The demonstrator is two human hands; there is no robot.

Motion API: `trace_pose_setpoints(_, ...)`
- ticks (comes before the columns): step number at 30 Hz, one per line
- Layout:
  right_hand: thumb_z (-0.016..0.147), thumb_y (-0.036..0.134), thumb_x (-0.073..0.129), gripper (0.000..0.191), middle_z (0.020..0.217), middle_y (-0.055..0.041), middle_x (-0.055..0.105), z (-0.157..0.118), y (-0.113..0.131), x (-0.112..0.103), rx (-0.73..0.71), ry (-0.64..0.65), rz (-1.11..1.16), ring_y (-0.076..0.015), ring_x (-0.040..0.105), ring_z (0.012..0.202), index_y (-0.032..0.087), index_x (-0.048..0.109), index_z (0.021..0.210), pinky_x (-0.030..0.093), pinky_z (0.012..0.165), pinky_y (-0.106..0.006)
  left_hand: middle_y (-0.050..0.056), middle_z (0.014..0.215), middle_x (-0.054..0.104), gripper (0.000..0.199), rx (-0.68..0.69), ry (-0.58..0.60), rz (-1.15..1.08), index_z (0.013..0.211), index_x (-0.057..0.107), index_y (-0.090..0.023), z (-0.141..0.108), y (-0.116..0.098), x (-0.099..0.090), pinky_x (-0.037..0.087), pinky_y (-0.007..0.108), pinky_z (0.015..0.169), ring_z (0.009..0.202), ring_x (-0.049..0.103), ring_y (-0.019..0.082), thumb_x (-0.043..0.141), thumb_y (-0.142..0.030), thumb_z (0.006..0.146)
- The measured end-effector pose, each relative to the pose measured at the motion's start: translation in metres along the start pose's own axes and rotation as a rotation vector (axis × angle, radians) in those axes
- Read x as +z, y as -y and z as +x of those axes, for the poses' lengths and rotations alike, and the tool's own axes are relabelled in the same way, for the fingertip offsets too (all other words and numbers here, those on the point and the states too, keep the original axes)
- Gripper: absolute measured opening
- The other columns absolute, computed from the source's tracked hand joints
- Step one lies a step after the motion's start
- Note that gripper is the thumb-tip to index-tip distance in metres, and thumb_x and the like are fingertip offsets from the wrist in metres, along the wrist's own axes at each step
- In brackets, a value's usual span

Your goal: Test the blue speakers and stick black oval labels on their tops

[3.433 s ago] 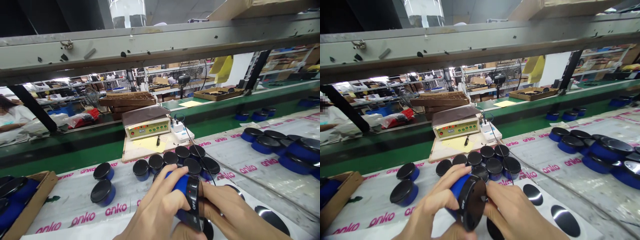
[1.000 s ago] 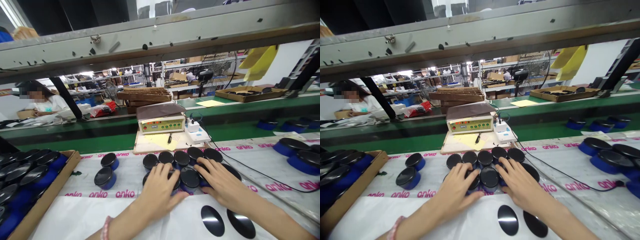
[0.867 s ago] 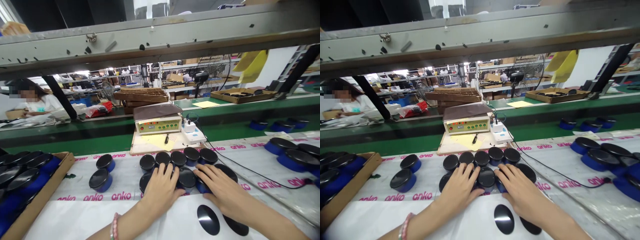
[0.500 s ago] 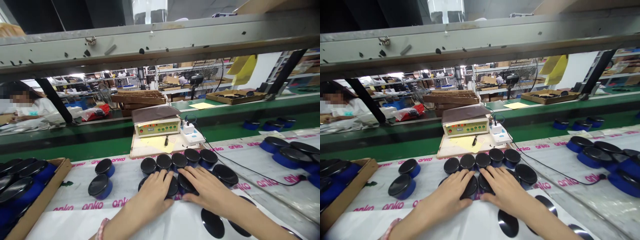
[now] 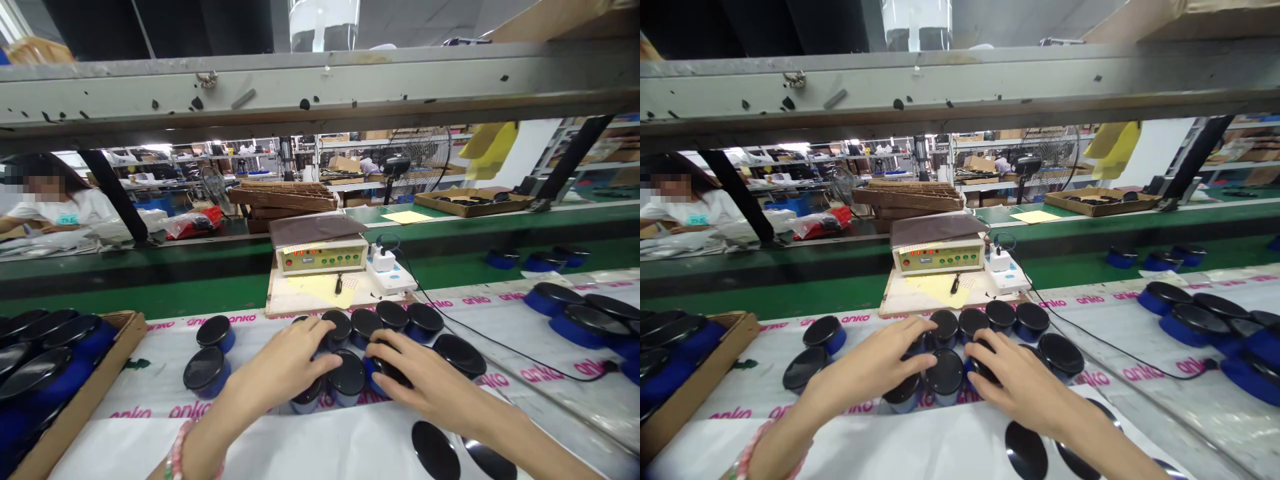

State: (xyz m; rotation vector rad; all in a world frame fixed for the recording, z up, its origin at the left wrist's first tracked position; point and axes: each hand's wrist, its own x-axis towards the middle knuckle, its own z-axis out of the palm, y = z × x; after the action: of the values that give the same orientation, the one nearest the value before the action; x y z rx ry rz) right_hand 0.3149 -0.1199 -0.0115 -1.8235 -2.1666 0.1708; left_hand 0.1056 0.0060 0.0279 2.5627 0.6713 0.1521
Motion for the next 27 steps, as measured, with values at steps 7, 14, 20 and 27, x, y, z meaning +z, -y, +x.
trace_pose_setpoints(7,0.093,0.041,0.045,0.029,0.134,-0.0092,0.044,-0.001,0.005,-0.028,0.039,-0.224,0.351,-0.0246,0.048,0.121,0.027,0.052,0.117,0.045,0.097,-0.039,0.0,0.127,0.058,0.036,0.0,-0.047,0.023,0.123,0.055,-0.029,-0.009,0.0,-0.027,0.04,0.03,0.098,0.115,0.054,0.021,0.053,-0.044,0.089)
trace_pose_setpoints(14,0.09,0.03,0.046,0.021,0.121,-0.0071,0.053,0.041,0.031,-0.04,-0.156,-0.221,0.353,-0.0218,0.054,0.11,0.025,0.055,0.108,0.048,0.091,-0.034,0.003,0.128,0.058,0.051,-0.461,-0.273,0.137,0.129,0.048,-0.026,-0.048,0.053,-0.092,0.046,0.028,0.088,0.112,0.057,0.023,0.047,-0.053,0.086)
trace_pose_setpoints(20,0.087,0.019,0.047,0.016,0.102,-0.0031,0.061,0.131,0.079,-0.01,-0.371,-0.083,0.222,-0.0163,0.058,0.096,0.021,0.058,0.098,0.046,0.088,-0.029,0.009,0.126,0.059,0.046,-0.727,-0.11,0.103,0.123,0.054,-0.021,-0.062,0.105,-0.104,0.05,0.031,0.08,0.105,0.061,0.026,0.044,-0.047,0.087)
trace_pose_setpoints(27,0.101,0.037,0.028,0.042,0.098,-0.0043,0.063,0.189,0.123,0.042,-0.381,-0.004,0.136,-0.0169,0.064,0.089,0.01,0.058,0.113,0.051,0.077,-0.033,0.01,0.11,0.065,0.049,-0.706,0.113,-0.022,0.113,0.059,-0.015,-0.034,0.137,-0.084,0.055,0.033,0.068,0.084,0.066,0.018,0.037,-0.055,0.093)
